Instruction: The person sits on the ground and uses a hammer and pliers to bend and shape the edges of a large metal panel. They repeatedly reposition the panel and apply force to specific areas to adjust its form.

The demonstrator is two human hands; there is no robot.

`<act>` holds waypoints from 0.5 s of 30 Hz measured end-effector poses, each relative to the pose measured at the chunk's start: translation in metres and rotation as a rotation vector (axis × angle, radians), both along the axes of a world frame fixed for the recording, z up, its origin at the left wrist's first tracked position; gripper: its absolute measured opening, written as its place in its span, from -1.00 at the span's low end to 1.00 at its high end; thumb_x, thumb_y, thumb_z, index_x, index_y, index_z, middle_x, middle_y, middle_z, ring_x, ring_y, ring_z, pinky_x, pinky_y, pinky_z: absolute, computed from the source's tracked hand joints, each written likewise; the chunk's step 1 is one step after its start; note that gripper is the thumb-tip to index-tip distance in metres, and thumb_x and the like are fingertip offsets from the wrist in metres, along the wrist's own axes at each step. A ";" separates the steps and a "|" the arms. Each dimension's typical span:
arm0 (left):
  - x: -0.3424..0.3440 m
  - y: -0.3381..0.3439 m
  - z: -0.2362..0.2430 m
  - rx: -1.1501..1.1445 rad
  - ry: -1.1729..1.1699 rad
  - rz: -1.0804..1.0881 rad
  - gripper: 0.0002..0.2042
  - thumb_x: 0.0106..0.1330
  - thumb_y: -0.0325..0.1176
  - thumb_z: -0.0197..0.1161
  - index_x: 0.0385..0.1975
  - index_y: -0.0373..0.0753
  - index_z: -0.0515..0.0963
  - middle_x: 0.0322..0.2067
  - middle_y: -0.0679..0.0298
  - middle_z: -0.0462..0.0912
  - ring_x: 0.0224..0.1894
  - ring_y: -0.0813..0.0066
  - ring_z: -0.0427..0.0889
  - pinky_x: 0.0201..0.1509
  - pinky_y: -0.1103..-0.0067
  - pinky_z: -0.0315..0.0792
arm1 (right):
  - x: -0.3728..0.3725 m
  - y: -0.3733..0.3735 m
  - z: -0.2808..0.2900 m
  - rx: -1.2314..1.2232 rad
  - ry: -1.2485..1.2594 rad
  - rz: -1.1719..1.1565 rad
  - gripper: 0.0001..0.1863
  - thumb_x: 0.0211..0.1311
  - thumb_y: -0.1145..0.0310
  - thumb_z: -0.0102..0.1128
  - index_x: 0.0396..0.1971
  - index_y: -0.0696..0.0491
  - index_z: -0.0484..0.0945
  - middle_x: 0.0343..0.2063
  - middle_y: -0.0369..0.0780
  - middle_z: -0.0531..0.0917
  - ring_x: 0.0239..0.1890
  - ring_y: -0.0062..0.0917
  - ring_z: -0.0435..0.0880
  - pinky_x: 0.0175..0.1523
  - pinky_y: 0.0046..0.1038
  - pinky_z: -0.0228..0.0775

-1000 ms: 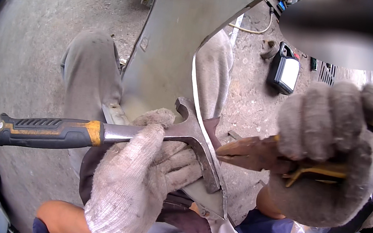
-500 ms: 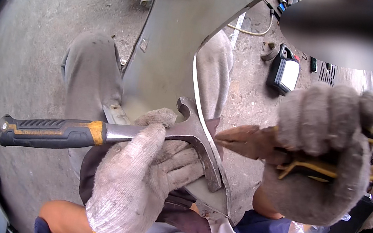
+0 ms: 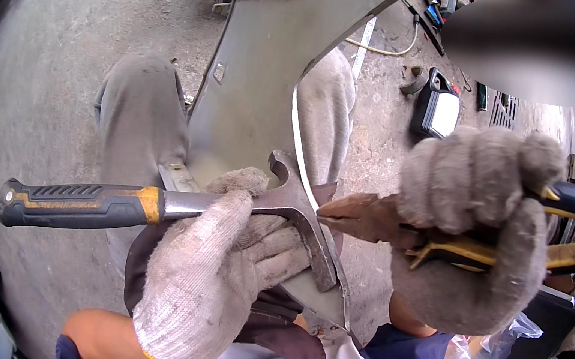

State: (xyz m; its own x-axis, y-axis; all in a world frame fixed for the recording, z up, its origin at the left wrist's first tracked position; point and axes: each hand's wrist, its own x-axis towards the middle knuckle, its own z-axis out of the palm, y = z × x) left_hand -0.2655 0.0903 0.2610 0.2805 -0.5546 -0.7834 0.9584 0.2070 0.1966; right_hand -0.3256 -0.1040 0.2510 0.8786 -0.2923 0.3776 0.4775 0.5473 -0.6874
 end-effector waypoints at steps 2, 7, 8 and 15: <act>0.002 -0.001 0.001 -0.044 0.016 0.036 -0.63 0.41 -0.26 0.14 0.11 -0.29 0.33 0.01 -0.06 0.45 0.12 -0.07 0.47 0.23 0.08 0.37 | -0.005 0.010 0.004 -0.063 0.042 -0.279 -0.76 0.34 0.32 0.09 -0.02 -0.06 0.42 -0.39 -0.34 0.45 -0.41 -0.61 0.47 -0.34 -0.51 0.39; 0.002 0.004 -0.001 -0.053 0.055 0.050 -0.66 0.40 -0.28 0.14 0.09 -0.27 0.35 0.01 -0.04 0.44 0.11 -0.10 0.47 0.23 0.08 0.36 | -0.009 0.011 0.013 -0.120 0.217 -0.219 -0.77 0.35 0.37 0.07 -0.02 -0.01 0.43 -0.38 -0.32 0.47 -0.39 -0.58 0.50 -0.32 -0.49 0.42; 0.003 0.004 -0.001 -0.079 0.066 0.058 -0.67 0.40 -0.29 0.14 0.08 -0.26 0.35 0.01 -0.03 0.44 0.11 -0.10 0.47 0.23 0.08 0.36 | -0.008 0.007 0.024 -0.152 0.153 -0.267 -0.76 0.35 0.37 0.08 -0.01 -0.01 0.43 -0.39 -0.32 0.47 -0.36 -0.57 0.50 -0.29 -0.48 0.44; 0.002 0.002 0.000 -0.007 0.031 0.033 -0.64 0.40 -0.21 0.13 0.07 -0.26 0.32 0.00 -0.15 0.48 0.13 -0.04 0.50 0.23 0.14 0.40 | -0.020 0.033 0.024 -0.146 0.403 -0.451 -0.69 0.27 0.33 0.15 -0.02 -0.02 0.39 -0.42 -0.39 0.41 -0.43 -0.64 0.44 -0.35 -0.51 0.36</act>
